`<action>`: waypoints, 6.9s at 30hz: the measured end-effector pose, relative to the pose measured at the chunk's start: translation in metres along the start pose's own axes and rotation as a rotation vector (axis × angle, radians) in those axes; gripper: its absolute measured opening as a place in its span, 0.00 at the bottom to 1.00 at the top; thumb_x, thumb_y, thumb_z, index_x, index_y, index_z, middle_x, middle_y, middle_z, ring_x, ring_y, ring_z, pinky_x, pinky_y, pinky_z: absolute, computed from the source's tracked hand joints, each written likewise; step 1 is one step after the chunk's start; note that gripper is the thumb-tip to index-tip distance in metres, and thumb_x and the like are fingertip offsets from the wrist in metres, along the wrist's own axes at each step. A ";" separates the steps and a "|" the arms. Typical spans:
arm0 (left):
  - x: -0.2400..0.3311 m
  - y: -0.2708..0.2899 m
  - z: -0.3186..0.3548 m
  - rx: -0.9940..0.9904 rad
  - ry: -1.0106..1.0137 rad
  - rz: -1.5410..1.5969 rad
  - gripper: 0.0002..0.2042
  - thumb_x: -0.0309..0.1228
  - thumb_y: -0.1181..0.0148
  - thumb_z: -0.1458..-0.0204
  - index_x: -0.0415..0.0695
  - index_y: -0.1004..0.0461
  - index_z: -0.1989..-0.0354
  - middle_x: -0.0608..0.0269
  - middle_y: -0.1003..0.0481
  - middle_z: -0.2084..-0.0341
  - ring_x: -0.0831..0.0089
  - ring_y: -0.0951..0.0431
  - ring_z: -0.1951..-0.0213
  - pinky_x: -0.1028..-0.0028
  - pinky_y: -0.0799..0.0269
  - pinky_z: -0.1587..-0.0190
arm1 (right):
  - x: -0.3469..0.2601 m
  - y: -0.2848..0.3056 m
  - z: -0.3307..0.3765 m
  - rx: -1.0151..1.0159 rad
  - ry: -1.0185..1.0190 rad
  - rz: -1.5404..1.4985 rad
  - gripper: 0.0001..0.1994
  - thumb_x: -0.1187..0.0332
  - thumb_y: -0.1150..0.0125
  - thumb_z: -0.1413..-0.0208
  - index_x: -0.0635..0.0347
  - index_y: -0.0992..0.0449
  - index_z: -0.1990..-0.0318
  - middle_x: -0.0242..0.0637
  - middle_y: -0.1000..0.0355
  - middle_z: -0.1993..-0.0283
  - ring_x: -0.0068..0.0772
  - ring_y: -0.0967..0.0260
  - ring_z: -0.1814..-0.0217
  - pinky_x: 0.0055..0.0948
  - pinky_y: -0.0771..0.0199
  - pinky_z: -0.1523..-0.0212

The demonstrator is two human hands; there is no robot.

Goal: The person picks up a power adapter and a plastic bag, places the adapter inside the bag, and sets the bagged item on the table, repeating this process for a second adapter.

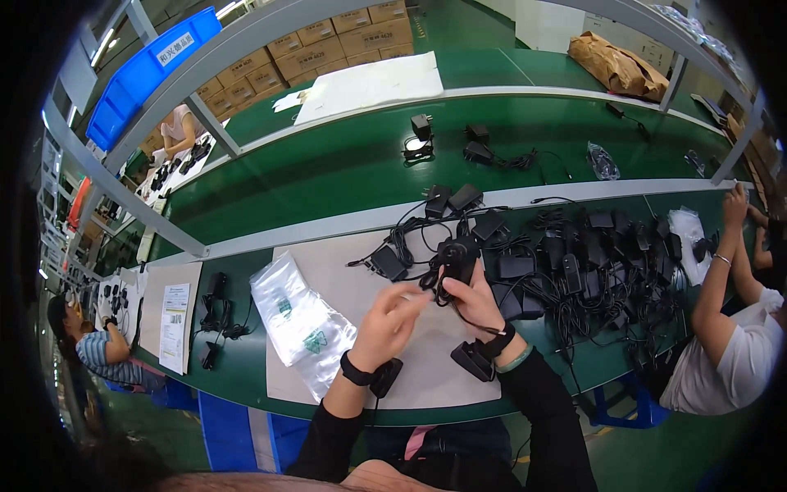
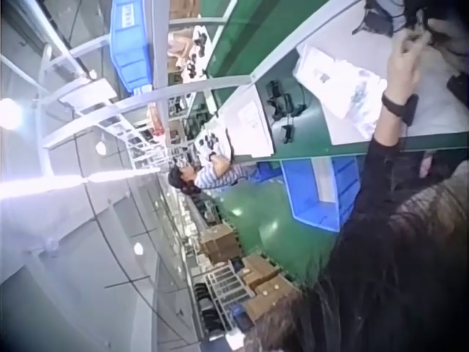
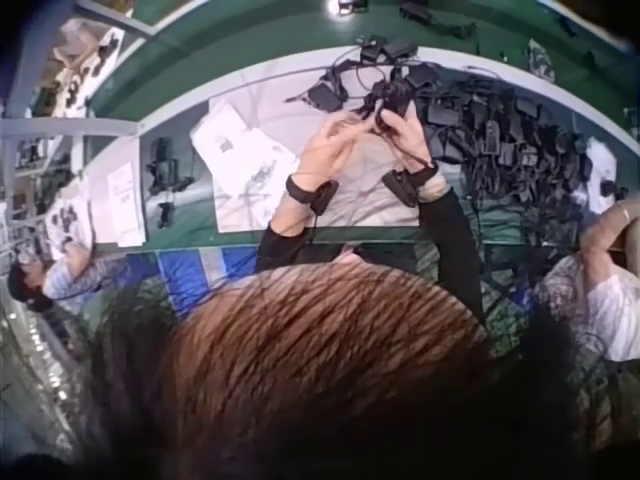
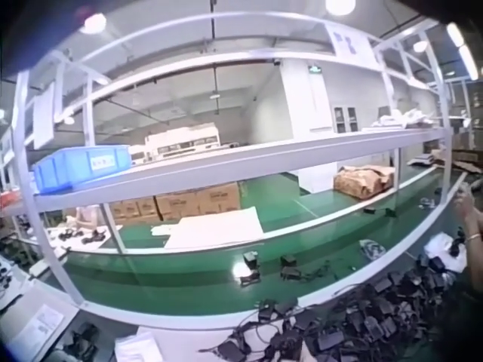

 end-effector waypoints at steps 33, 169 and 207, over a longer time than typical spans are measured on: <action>-0.025 -0.018 0.010 0.374 0.566 0.851 0.07 0.24 0.47 0.46 0.38 0.33 0.59 0.69 0.32 0.71 0.87 0.37 0.81 0.86 0.43 0.80 | -0.005 -0.022 0.009 -0.145 0.112 0.376 0.36 0.74 0.37 0.56 0.63 0.48 0.38 0.37 0.37 0.46 0.29 0.38 0.45 0.28 0.41 0.42; -0.020 0.016 0.032 0.410 0.281 0.695 0.03 0.24 0.52 0.45 0.39 0.36 0.65 0.64 0.34 0.71 0.79 0.33 0.68 0.81 0.37 0.62 | -0.019 -0.040 0.014 -0.339 -0.357 0.450 0.33 0.79 0.39 0.57 0.64 0.43 0.40 0.37 0.31 0.61 0.25 0.29 0.68 0.20 0.30 0.70; 0.004 0.002 0.012 0.331 -0.158 -0.371 0.09 0.19 0.42 0.59 0.40 0.28 0.67 0.60 0.27 0.68 0.63 0.29 0.66 0.70 0.33 0.63 | 0.011 -0.019 0.007 -0.185 -0.023 0.583 0.33 0.81 0.44 0.54 0.61 0.47 0.38 0.42 0.38 0.42 0.34 0.36 0.45 0.30 0.35 0.47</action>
Point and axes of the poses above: each hand's wrist, its own z-axis away from the middle knuckle, its own y-axis out of the back of the hand, x = y × z, the point moved 3 cm from there along -z, towards the middle knuckle
